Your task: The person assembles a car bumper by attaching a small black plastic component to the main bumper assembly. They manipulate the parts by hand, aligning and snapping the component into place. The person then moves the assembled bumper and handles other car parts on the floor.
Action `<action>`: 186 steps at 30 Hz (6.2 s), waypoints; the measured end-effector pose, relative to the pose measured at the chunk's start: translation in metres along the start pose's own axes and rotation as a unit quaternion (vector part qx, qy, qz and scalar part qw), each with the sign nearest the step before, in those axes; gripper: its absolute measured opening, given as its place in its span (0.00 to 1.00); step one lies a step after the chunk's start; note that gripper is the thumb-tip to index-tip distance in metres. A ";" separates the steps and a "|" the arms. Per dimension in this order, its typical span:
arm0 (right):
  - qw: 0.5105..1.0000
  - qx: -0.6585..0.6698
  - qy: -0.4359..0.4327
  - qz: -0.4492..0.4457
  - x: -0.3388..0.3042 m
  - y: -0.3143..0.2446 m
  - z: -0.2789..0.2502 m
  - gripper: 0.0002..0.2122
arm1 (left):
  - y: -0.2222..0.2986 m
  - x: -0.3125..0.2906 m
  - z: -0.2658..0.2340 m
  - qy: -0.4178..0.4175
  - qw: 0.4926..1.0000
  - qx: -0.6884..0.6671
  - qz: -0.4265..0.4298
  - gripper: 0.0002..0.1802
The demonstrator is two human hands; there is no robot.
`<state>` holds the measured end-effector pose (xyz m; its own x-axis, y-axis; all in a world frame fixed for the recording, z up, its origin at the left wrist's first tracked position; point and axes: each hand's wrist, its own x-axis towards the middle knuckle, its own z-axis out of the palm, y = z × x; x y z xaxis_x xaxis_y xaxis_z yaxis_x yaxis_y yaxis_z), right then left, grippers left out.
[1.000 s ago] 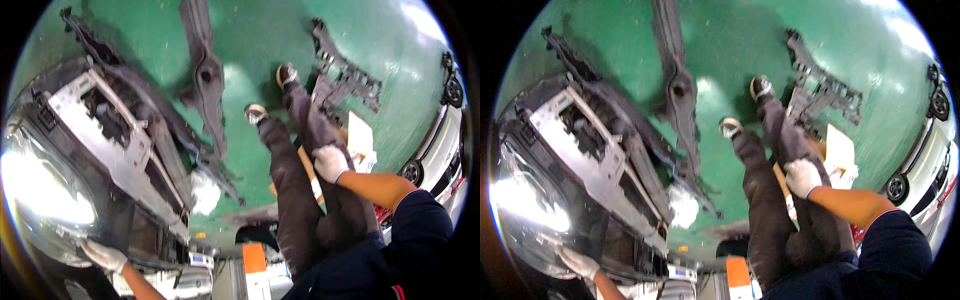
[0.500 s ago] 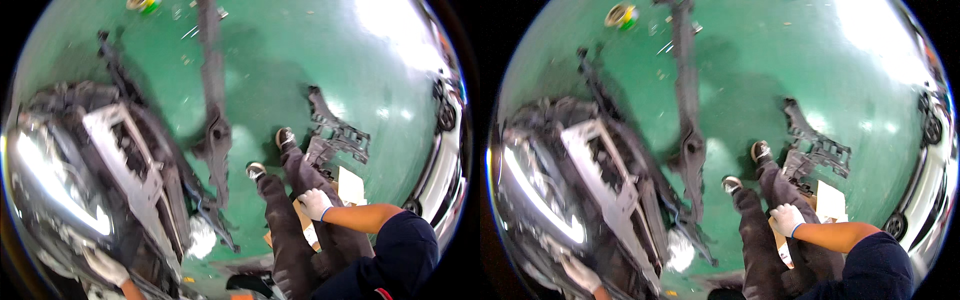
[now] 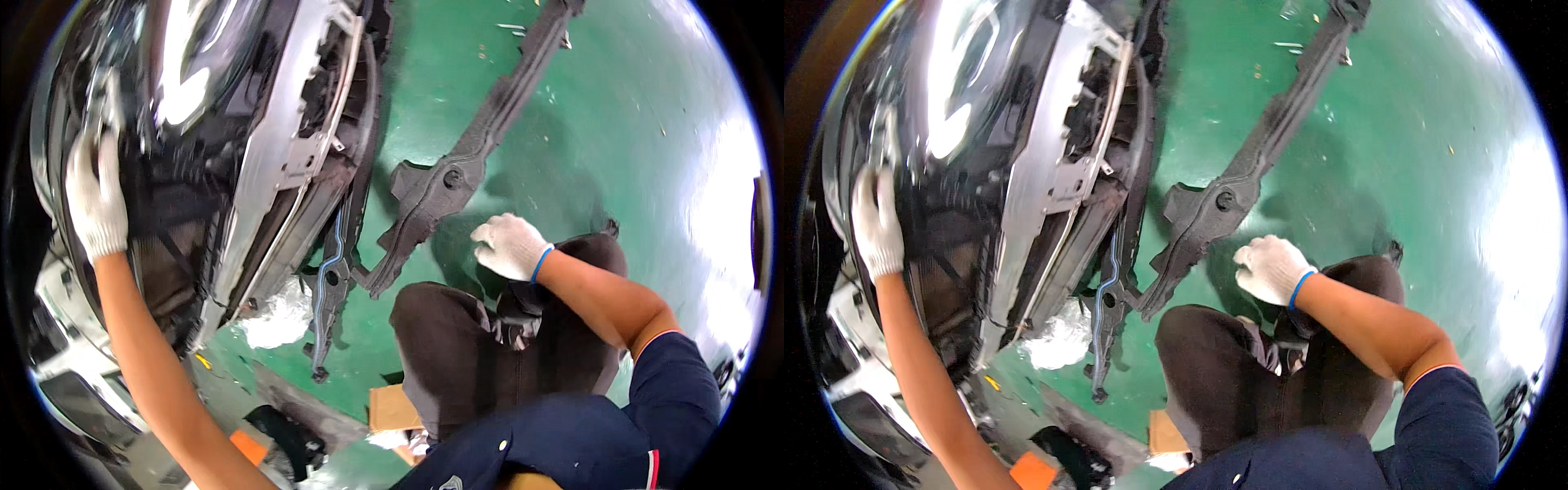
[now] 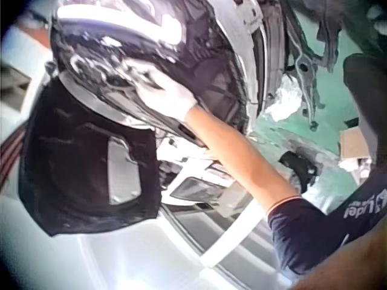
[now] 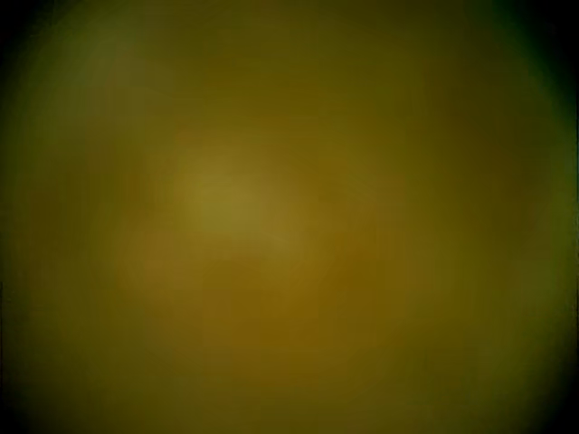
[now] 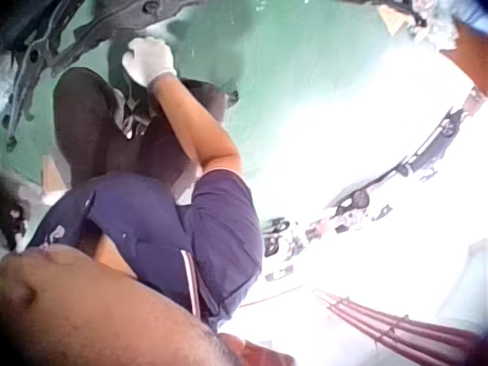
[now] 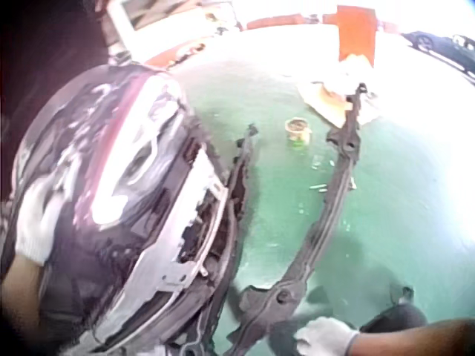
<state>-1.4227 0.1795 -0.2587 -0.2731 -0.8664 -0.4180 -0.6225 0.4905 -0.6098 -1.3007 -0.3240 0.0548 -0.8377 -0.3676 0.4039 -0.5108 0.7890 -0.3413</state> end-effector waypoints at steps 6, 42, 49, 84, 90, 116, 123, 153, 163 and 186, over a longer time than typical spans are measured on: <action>0.983 -0.111 0.038 -0.144 0.069 0.011 0.007 0.16 | -0.015 -0.037 0.000 0.365 0.927 -0.081 0.015 0.27; 0.761 -0.318 0.307 -0.475 0.327 -0.232 -0.101 0.17 | 0.367 -0.592 -0.180 -0.335 0.578 -0.429 -0.608 0.41; 0.775 -0.330 0.212 -0.495 0.273 -0.279 -0.068 0.20 | 0.398 -0.691 -0.192 -0.148 0.455 -0.404 -0.780 0.37; 0.777 -0.313 0.192 -0.512 0.282 -0.265 -0.094 0.18 | 0.351 -0.650 -0.157 -0.176 0.483 -0.474 -0.715 0.32; 0.784 -0.312 0.189 -0.502 0.278 -0.267 -0.093 0.18 | 0.352 -0.654 -0.160 -0.164 0.478 -0.487 -0.713 0.30; 0.763 -0.279 0.248 -0.528 0.264 -0.258 -0.089 0.16 | 0.340 -0.599 -0.159 -0.165 0.516 -0.537 -0.646 0.29; 0.762 -0.303 0.251 -0.514 0.261 -0.269 -0.082 0.15 | 0.312 -0.587 -0.146 -0.174 0.522 -0.575 -0.605 0.31; 0.764 -0.192 0.342 -0.512 0.232 -0.198 -0.034 0.28 | 0.249 -0.602 -0.066 -0.329 0.623 -0.469 -0.532 0.34; 0.967 -0.116 0.157 0.164 0.071 0.258 0.055 0.15 | 0.247 -0.540 -0.022 -0.052 0.718 -0.388 -0.576 0.23; 0.908 -0.016 0.102 0.406 0.022 0.455 0.067 0.31 | 0.151 -0.154 0.146 -0.157 0.869 0.171 -0.437 0.60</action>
<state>-1.6627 0.3894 -0.5904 -0.7796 -0.2218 -0.5856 -0.1759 0.9751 -0.1352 -1.2767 -0.2201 -0.1830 -0.0843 -0.9115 0.4026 -0.9610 -0.0325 -0.2747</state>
